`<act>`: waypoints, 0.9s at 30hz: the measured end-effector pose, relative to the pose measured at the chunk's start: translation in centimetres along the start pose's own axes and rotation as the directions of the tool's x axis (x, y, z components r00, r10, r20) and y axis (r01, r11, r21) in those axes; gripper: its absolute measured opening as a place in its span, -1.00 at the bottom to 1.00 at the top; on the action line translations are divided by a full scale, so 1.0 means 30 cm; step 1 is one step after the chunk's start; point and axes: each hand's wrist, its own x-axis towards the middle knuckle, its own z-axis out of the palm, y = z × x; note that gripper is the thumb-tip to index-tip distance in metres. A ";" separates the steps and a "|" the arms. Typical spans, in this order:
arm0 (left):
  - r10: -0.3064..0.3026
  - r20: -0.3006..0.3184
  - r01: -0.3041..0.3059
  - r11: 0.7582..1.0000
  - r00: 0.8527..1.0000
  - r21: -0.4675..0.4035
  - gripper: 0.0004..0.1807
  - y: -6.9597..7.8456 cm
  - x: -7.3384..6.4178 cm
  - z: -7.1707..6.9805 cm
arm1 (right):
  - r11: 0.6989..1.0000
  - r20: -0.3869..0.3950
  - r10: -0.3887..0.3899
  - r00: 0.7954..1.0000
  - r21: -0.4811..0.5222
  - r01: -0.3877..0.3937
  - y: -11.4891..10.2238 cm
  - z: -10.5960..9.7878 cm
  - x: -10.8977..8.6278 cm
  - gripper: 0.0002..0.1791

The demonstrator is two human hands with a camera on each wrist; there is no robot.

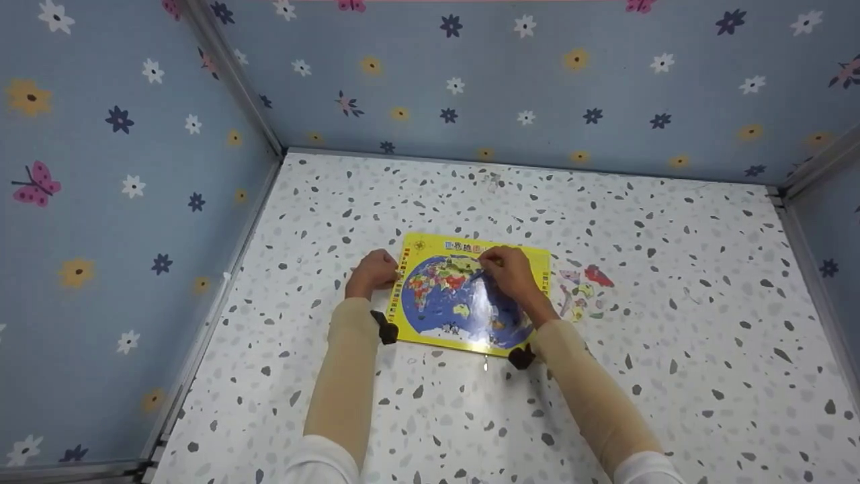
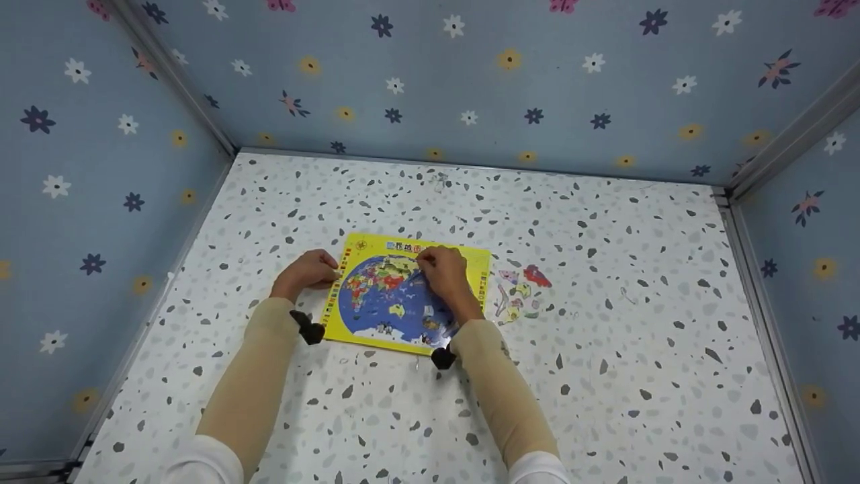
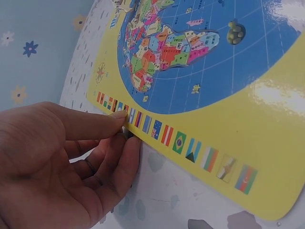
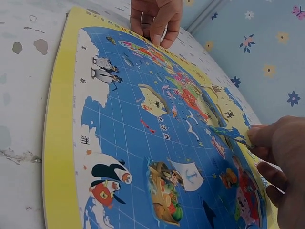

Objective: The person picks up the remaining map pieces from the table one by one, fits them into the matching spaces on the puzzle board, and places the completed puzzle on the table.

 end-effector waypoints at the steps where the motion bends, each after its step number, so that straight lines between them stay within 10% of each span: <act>1: 0.002 0.000 -0.002 1.000 1.000 0.001 -0.76 0.000 -0.001 -0.001 | 1.000 0.002 -0.002 1.000 -0.003 0.002 -0.001 0.000 0.001 -0.83; 27: 0.006 -0.017 -0.006 0.999 1.000 -0.040 -0.82 -0.012 0.023 0.013 | 0.998 0.035 -0.041 0.999 -0.038 0.042 -0.020 0.008 0.024 -0.84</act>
